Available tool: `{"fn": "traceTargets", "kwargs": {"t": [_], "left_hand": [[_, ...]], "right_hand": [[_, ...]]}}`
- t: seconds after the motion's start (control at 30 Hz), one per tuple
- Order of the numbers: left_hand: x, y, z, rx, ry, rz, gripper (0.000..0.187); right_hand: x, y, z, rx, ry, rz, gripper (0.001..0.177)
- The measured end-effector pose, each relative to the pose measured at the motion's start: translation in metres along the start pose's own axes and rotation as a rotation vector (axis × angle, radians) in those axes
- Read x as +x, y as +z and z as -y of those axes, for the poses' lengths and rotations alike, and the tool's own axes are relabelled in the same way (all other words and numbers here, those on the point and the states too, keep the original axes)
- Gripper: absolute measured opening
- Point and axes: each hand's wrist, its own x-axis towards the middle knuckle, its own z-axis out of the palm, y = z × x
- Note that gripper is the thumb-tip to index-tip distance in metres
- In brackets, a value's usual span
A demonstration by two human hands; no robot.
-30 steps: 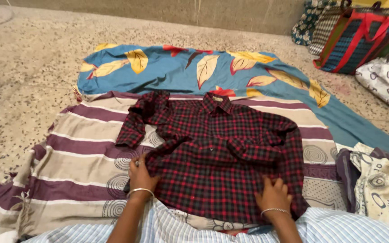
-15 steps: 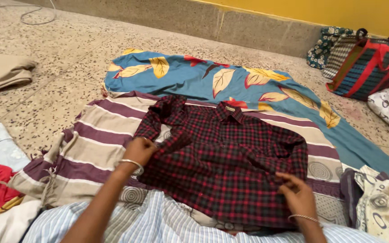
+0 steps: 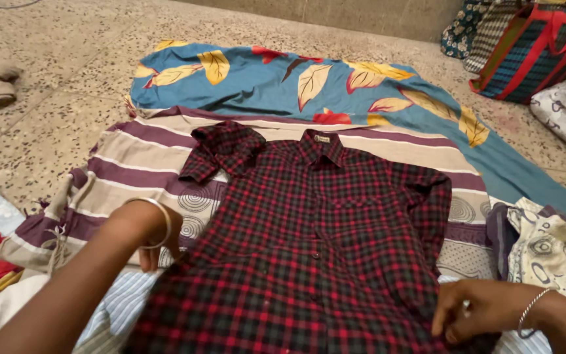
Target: The person buttons a red and black checkered shirt while it lies on a floral bedsheet on the floor, handling each button one at a time.
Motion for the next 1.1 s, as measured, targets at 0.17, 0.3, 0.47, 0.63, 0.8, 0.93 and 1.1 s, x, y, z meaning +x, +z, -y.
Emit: {"fn": "traceTargets", "kwargs": {"t": [0.17,0.3,0.47,0.63,0.8,0.93,1.1], "left_hand": [[0.064,-0.001,-0.040,0.026,0.161,-0.749,0.084],[0.124,0.020,-0.083,-0.289,0.268,-0.833,0.096],[0.155,0.075,-0.101,-0.375,0.193,-0.881,0.093],[0.129,0.092,-0.098,-0.458,0.121,-1.110,0.108],[0.122,0.088,-0.094,-0.571,0.239,-1.083,0.082],[0.130,0.077,-0.080,-0.610,0.393,-1.245,0.044],[0.097,0.055,-0.071,-0.632,0.525,-1.223,0.027]], "right_hand": [[0.049,-0.020,-0.010,-0.055,-0.027,-0.428,0.021],[0.131,-0.031,-0.015,-0.392,0.024,-0.790,0.053],[0.208,0.029,-0.037,-0.416,0.341,-0.797,0.087],[0.186,0.033,-0.018,-0.425,0.500,-0.836,0.078],[0.177,0.030,-0.015,-0.323,0.501,-1.071,0.066],[0.180,0.021,-0.040,-0.317,0.313,-1.172,0.038],[0.171,0.011,-0.059,-0.225,0.228,-1.211,0.022]]}}
